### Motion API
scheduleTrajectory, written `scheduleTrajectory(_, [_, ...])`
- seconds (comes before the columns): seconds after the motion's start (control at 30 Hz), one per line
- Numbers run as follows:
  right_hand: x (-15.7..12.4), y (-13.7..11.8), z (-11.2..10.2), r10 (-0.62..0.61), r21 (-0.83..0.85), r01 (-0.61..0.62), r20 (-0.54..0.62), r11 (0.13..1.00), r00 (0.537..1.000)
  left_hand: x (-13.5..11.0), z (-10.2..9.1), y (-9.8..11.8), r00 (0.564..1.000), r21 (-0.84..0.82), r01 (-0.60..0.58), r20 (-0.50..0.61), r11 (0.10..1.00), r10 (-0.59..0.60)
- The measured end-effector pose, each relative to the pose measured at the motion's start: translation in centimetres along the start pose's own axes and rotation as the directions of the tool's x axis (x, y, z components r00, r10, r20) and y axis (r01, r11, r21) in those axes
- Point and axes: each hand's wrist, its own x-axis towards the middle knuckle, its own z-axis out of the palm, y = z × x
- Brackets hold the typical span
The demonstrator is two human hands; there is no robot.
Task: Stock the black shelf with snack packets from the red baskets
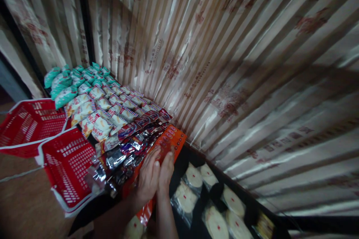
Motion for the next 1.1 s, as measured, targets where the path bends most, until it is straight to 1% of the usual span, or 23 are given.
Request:
scheduleTrajectory(0.07, [0.4, 2.2, -2.5, 0.025, 0.059, -0.021, -0.069, 0.998, 0.997, -0.8, 0.3, 0.6, 0.997, 0.018, -0.059, 0.054, 0.998, 0.058])
scheduleTrajectory(0.1, [0.2, 3.5, -3.9, 0.043, 0.104, -0.033, -0.097, 0.994, 0.994, -1.2, 0.3, 1.0, 0.992, 0.018, -0.098, 0.088, 0.995, 0.096])
scheduleTrajectory(0.17, [-1.4, 6.1, -6.6, 0.1, 0.207, -0.073, -0.122, 0.976, 0.988, -2.4, 0.1, 1.7, 0.967, -0.001, -0.191, 0.171, 0.982, 0.188])
scheduleTrajectory(0.2, [-2.7, 7.4, -7.8, 0.129, 0.25, -0.097, -0.111, 0.963, 0.985, -3.1, -0.1, 2.1, 0.947, -0.016, -0.241, 0.215, 0.97, 0.239])
scheduleTrajectory(0.23, [-4.2, 8.5, -9.0, 0.163, 0.277, -0.124, -0.121, 0.953, 0.979, -3.9, -0.3, 2.5, 0.921, -0.036, -0.292, 0.258, 0.956, 0.291])
scheduleTrajectory(0.3, [-7.3, 10.5, -10.9, 0.187, 0.304, -0.136, -0.147, 0.943, 0.971, -5.9, -0.8, 3.2, 0.857, -0.082, -0.381, 0.342, 0.921, 0.386])
scheduleTrajectory(0.37, [-10.3, 12.2, -12.5, 0.179, 0.276, -0.125, -0.182, 0.953, 0.967, -8.3, -1.3, 3.8, 0.78, -0.142, -0.435, 0.433, 0.889, 0.451])
scheduleTrajectory(0.4, [-11.6, 13.0, -13.2, 0.176, 0.251, -0.123, -0.203, 0.96, 0.963, -9.5, -1.5, 4.0, 0.735, -0.172, -0.453, 0.484, 0.875, 0.475])
scheduleTrajectory(0.47, [-14.1, 14.5, -14.5, 0.2, 0.186, -0.158, -0.23, 0.97, 0.952, -12.1, -1.7, 4.2, 0.653, -0.211, -0.482, 0.561, 0.851, 0.509])
scheduleTrajectory(0.53, [-16.2, 16.0, -15.6, 0.229, 0.151, -0.197, -0.235, 0.969, 0.944, -14.3, -1.9, 4.1, 0.617, -0.186, -0.489, 0.616, 0.852, 0.489])
scheduleTrajectory(0.6, [-17.9, 17.1, -16.2, 0.234, 0.133, -0.209, -0.222, 0.969, 0.947, -16.1, -1.9, 3.8, 0.618, -0.131, -0.484, 0.649, 0.865, 0.444])
scheduleTrajectory(0.67, [-19.1, 17.8, -16.5, 0.222, 0.121, -0.201, -0.199, 0.972, 0.955, -17.0, -1.9, 3.6, 0.595, -0.079, -0.498, 0.693, 0.864, 0.406])
scheduleTrajectory(0.73, [-19.7, 17.8, -16.5, 0.201, 0.109, -0.184, -0.183, 0.977, 0.962, -16.8, -1.7, 3.8, 0.589, 0.01, -0.49, 0.741, 0.872, 0.322])
scheduleTrajectory(0.83, [-19.5, 17.1, -16.2, 0.162, 0.103, -0.146, -0.175, 0.984, 0.971, -15.0, -0.6, 4.7, 0.593, 0.11, -0.449, 0.779, 0.886, 0.204])
scheduleTrajectory(0.87, [-19.3, 16.7, -16.1, 0.15, 0.108, -0.133, -0.171, 0.985, 0.974, -14.0, -0.1, 5.0, 0.614, 0.153, -0.425, 0.773, 0.892, 0.16])
scheduleTrajectory(0.9, [-19.0, 16.3, -16.0, 0.142, 0.117, -0.123, -0.17, 0.985, 0.975, -13.0, 0.6, 5.2, 0.616, 0.185, -0.411, 0.778, 0.893, 0.123])
scheduleTrajectory(0.93, [-18.8, 16.0, -16.0, 0.135, 0.127, -0.114, -0.173, 0.985, 0.976, -12.1, 1.4, 5.3, 0.614, 0.201, -0.403, 0.783, 0.893, 0.102])
scheduleTrajectory(0.97, [-18.7, 15.7, -15.9, 0.125, 0.132, -0.103, -0.169, 0.986, 0.978, -11.1, 2.2, 5.3, 0.602, 0.207, -0.395, 0.794, 0.895, 0.082])
scheduleTrajectory(1.0, [-18.6, 15.7, -15.9, 0.116, 0.136, -0.094, -0.167, 0.986, 0.979, -10.4, 3.0, 5.2, 0.602, 0.217, -0.367, 0.796, 0.904, 0.053])
scheduleTrajectory(1.03, [-18.6, 15.7, -15.9, 0.109, 0.138, -0.087, -0.166, 0.987, 0.98, -9.7, 3.7, 5.0, 0.609, 0.237, -0.321, 0.793, 0.917, 0.008])
scheduleTrajectory(1.07, [-18.7, 15.9, -16.0, 0.105, 0.136, -0.084, -0.16, 0.987, 0.981, -9.3, 4.3, 4.7, 0.601, 0.246, -0.284, 0.799, 0.927, -0.027])
scheduleTrajectory(1.1, [-18.8, 16.2, -16.1, 0.108, 0.132, -0.087, -0.156, 0.987, 0.982, -9.1, 4.7, 4.4, 0.594, 0.247, -0.279, 0.804, 0.928, -0.035])
